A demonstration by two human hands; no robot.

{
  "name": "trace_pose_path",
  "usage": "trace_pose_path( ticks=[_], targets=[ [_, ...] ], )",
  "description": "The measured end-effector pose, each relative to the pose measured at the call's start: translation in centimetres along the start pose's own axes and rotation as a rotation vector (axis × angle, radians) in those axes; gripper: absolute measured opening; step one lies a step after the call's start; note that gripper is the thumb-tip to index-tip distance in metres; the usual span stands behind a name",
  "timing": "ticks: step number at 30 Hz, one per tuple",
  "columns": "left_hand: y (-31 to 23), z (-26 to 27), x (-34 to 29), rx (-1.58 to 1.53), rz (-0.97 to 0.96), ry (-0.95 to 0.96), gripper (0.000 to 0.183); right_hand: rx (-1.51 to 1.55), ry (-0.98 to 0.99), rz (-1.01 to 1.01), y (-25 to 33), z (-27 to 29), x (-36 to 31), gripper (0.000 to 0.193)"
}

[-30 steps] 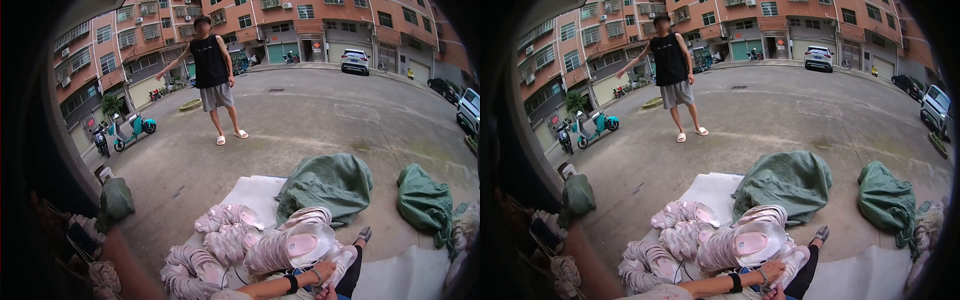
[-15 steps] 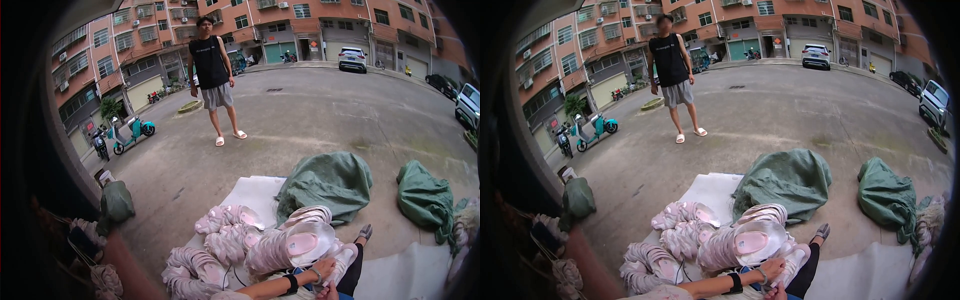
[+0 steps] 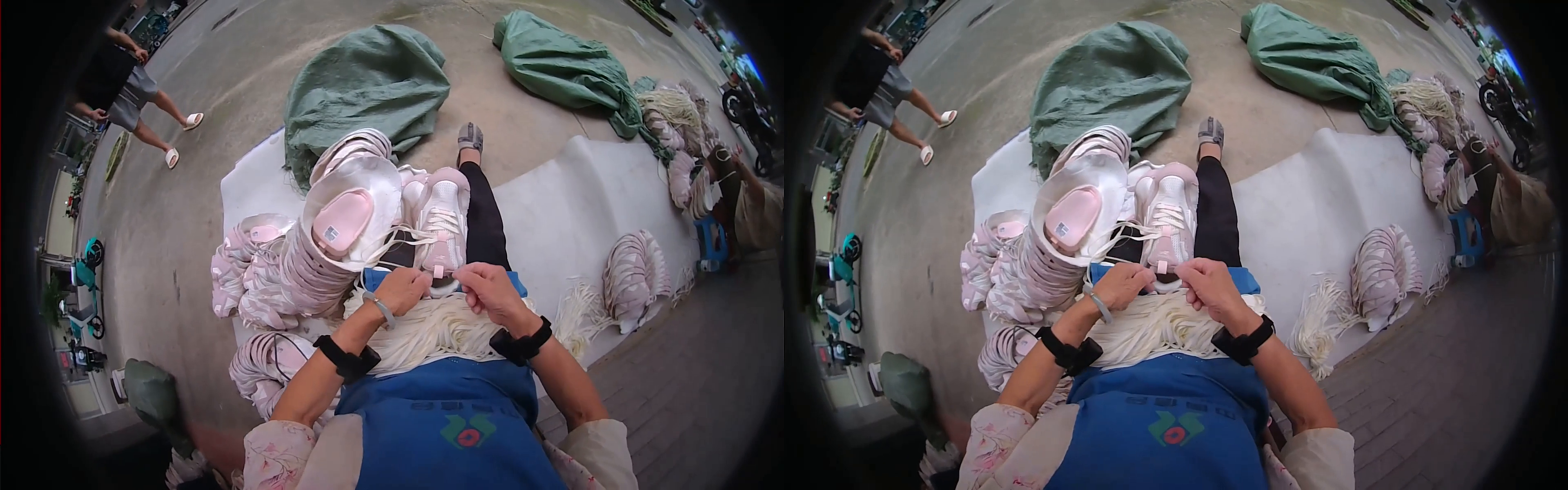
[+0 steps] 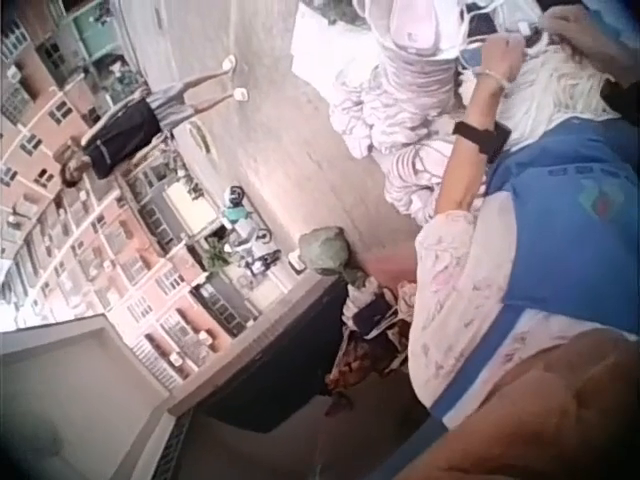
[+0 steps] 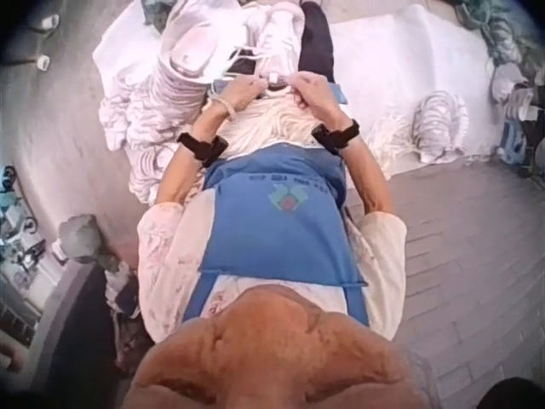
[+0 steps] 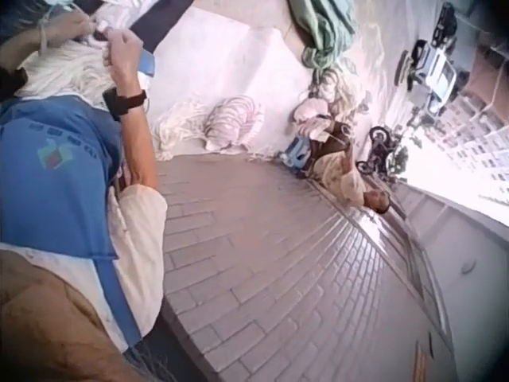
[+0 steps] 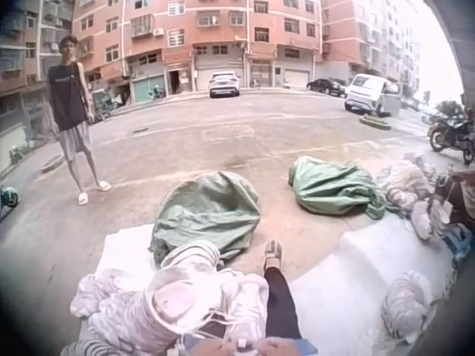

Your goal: The recorder is lacing and organizing a large batch of pink and white sneakers outdoors.

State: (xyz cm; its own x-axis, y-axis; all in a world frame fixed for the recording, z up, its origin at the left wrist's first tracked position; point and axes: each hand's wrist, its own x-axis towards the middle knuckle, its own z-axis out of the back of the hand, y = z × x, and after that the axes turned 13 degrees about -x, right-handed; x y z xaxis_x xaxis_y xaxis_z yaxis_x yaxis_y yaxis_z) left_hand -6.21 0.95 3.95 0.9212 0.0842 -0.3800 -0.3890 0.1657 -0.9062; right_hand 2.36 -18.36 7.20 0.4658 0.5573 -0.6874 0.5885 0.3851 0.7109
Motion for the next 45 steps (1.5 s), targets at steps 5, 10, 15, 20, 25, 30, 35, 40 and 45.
trace_pose_path(
  ticks=[5, 10, 15, 20, 25, 30, 35, 40, 45],
  targets=[
    [-0.7, -2.5, -0.4, -0.337, 0.406, -0.031, 0.025, -0.605, -0.302, 0.360, 0.6, 1.3, 2.7, 0.020],
    [0.0, -3.6, 0.2, -0.900, 0.512, -0.196, 0.026, -0.874, -0.494, 0.620, 0.9, 0.6, 4.9, 0.016],
    [0.0, -3.7, 0.5, -1.102, 0.533, -0.255, 0.022, -0.930, -0.451, 0.667, 2.2, -0.3, 6.3, 0.014],
    [-0.3, -4.5, 0.7, -1.158, 0.516, -0.326, 0.018, -1.033, -0.447, 0.709, 3.0, -1.6, 7.3, 0.013],
    [-0.2, -4.5, 0.4, -1.260, 0.496, -0.312, 0.015, -1.233, -0.401, 0.644, 3.7, -2.0, 7.2, 0.014],
    [0.6, -4.3, 1.0, -1.674, 0.433, -0.126, 0.013, -1.109, -0.365, 0.713, 3.2, -1.2, 8.7, 0.015],
    [0.2, -4.7, 1.5, -1.681, 0.428, -0.143, 0.016, -0.855, -0.168, 0.537, 4.4, 0.0, 9.2, 0.018],
    [1.2, -5.1, 2.2, -1.632, 0.471, -0.179, 0.018, -0.773, -0.195, 0.596, 4.1, 0.4, 9.1, 0.016],
    [1.6, -5.6, 2.4, -1.627, 0.389, -0.187, 0.019, -0.953, -0.069, 0.649, 4.9, 1.0, 8.8, 0.013]
  ],
)
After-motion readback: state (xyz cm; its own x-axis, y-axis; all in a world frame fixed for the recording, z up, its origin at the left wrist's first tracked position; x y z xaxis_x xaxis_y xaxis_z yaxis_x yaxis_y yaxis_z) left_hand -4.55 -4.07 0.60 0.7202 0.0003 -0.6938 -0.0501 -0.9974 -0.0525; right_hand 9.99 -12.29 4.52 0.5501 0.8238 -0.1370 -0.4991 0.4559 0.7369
